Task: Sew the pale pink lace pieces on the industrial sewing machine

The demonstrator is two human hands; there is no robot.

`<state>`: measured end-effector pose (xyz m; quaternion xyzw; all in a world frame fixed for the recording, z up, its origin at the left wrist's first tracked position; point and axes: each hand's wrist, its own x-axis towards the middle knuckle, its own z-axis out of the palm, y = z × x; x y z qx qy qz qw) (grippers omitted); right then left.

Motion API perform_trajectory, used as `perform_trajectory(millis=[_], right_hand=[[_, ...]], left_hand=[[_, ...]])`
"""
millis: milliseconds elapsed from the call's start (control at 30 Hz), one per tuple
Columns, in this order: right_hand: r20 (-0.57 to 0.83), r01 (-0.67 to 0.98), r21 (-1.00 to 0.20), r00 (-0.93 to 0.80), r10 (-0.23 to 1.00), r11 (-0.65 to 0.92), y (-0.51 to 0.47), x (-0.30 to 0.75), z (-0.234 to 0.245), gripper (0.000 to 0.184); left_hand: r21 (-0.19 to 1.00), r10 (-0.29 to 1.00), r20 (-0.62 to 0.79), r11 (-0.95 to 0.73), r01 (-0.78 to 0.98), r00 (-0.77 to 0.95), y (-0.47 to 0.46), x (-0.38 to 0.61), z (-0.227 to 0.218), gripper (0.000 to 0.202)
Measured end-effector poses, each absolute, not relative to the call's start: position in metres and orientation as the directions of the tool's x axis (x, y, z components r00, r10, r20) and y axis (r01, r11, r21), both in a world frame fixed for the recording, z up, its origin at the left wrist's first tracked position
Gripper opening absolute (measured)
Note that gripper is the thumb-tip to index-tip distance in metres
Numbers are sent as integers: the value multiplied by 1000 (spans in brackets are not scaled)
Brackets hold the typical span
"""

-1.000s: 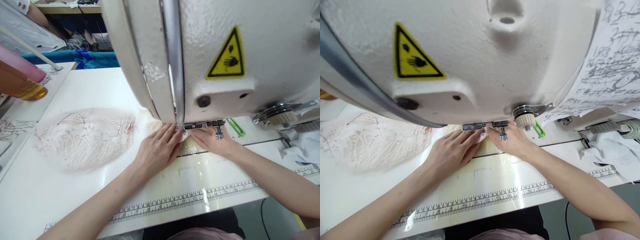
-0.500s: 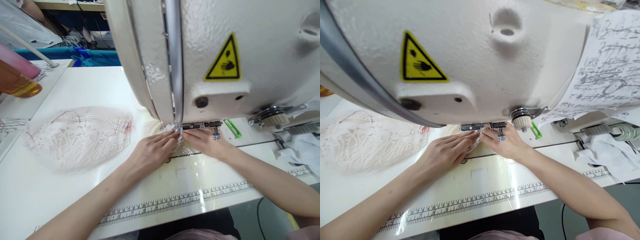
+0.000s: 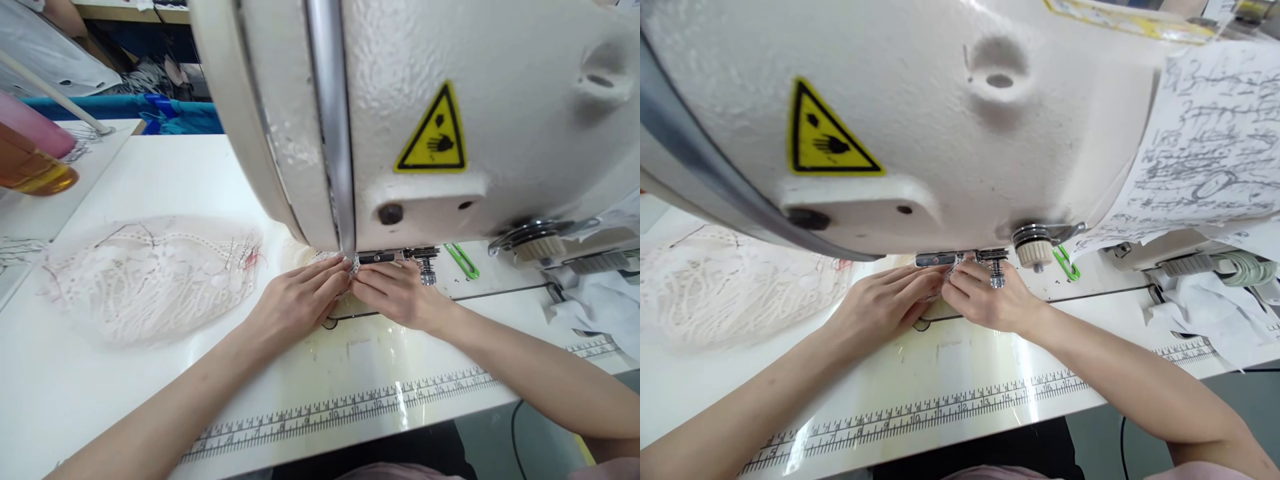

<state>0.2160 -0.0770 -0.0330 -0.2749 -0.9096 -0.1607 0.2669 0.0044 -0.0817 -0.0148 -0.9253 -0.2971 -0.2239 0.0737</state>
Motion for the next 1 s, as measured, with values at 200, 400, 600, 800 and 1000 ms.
perform_trajectory(millis=[200,400,600,800,1000], right_hand=[[548,593,70,-695,465,802,-78,216,-34,25],[524,576,42,-709,473,817,-79,219,-36,27],[509,613,44,-693,510,789,-80,218,-36,25],[469,609,29,-709,527,793,-80,220,-33,31],[453,604,74,-730,513,794,-78,223,-28,31]], left_hand=[[-71,493,438,-815,575,752,-80,0,-20,30],[-105,495,446,-799,593,746,-81,2,-20,29],[-130,508,456,-774,619,731,-83,10,-16,29],[-93,557,454,-746,659,695,-88,15,-15,29],[-139,553,455,-730,669,698,-90,18,-15,30]])
